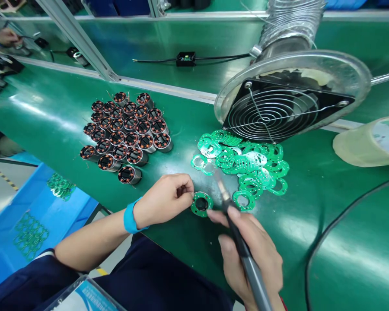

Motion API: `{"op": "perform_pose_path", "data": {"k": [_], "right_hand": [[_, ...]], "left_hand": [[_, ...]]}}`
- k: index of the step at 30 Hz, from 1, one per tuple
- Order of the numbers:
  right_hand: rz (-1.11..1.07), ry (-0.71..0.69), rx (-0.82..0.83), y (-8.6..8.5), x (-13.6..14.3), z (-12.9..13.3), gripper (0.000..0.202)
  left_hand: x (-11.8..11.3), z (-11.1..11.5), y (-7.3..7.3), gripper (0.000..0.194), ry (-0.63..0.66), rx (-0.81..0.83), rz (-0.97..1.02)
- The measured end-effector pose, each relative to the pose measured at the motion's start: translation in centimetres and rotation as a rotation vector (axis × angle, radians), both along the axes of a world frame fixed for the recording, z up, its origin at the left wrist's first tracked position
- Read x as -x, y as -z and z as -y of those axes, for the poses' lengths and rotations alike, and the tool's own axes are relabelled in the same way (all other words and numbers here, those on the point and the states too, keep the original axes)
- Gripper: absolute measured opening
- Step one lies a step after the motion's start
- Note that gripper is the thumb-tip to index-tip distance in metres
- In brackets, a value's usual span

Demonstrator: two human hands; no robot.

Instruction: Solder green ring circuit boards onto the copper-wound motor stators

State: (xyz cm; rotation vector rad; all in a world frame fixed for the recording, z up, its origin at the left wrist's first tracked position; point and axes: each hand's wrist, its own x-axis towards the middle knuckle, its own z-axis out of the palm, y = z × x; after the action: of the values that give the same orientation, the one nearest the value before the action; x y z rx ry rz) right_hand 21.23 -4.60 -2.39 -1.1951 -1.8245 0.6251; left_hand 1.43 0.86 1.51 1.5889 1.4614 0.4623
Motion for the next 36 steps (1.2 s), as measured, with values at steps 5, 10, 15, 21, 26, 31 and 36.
{"op": "perform_pose_path", "data": {"k": [5, 10, 15, 21, 26, 31, 36], "right_hand": [[0.241, -0.213, -0.053, -0.8, 2.0, -2.1, 0.047], [0.286, -0.225, -0.048, -0.6, 2.1, -2.5, 0.046], [0.346, -0.107, -0.138, -0.1, 2.0, -2.5, 0.041], [0.342, -0.129, -0.214, -0.4, 2.4, -2.1, 0.05], [0.288, -0.178, -0.286, -1.1, 2.2, -1.8, 0.058], [0.211, -0.157, -0.243, -0.9, 1.7, -1.8, 0.048], [-0.089, -0.097, -0.205, -0.2, 0.6, -0.6, 0.047]], "left_hand": [[-0.1, -0.1, 0.1, 0.019, 0.026, -0.026, -0.044], [0.9, 0.7, 0.5, 0.009, 0.073, -0.015, 0.034], [2.1, 1.5, 0.8, 0.007, 0.201, -0.079, 0.108], [0.9, 1.3, 1.2, 0.008, -0.006, 0.126, 0.34], [0.3, 1.3, 1.5, 0.004, -0.061, 0.224, 0.422], [0.3, 1.5, 1.3, 0.009, -0.099, 0.048, 0.346], [-0.1, 1.9, 1.6, 0.013, -0.104, -0.139, 0.211]]}}
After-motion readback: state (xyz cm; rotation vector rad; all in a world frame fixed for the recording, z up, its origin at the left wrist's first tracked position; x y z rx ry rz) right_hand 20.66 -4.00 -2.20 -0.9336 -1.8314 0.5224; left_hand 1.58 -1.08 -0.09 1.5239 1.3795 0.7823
